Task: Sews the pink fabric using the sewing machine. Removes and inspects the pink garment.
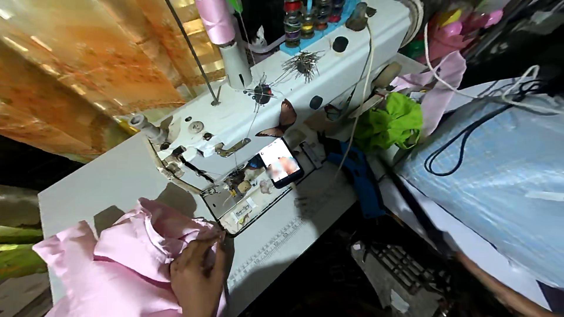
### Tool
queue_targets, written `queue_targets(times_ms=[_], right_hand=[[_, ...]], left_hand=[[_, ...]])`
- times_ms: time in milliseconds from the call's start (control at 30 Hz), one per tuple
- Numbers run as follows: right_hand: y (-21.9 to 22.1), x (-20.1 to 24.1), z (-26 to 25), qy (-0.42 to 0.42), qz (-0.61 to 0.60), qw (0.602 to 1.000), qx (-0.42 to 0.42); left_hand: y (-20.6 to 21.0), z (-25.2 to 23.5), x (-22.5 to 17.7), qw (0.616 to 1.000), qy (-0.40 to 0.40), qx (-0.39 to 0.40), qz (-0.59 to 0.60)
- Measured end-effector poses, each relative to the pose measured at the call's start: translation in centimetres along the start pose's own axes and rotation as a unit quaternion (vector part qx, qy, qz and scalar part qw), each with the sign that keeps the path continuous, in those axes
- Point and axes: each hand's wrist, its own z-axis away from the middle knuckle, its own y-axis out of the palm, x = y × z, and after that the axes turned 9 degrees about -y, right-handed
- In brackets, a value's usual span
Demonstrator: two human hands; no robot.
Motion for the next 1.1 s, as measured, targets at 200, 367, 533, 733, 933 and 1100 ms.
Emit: queue_targets(times_ms=[200, 367, 533, 733, 933, 1100], right_hand=[[-1.8, -1.3, 1.6, 0.108, 0.250, 0.962, -0.025], [-1.2, -3.7, -1.9, 0.085, 0.430, 0.898, -0.040], [-2.3, -4.5, -3.4, 0.072, 0.500, 0.863, -0.004], [-1.4, 0.0, -4.9, 0.121, 0.502, 0.856, 0.025], [9.3, 2.6, -13.1, -0.177, 0.393, 0.902, -0.022], [16.5, -0.1, -23.2, -0.155, 0.333, 0.923, 0.116]], left_hand=[[-0.5, -0.1, -0.1, 1.000, 0.001, 0.015, -0.002], [-0.4, 0.2, -0.2, 1.000, 0.007, 0.006, -0.012], [-0.4, 0.4, -0.2, 1.000, 0.010, 0.002, -0.018], [-0.2, 0.4, -0.3, 0.999, 0.019, -0.008, -0.035], [0.2, 0.4, -0.3, 0.998, 0.033, -0.027, -0.056], [0.6, 0.7, -0.2, 0.995, 0.046, -0.057, -0.070]])
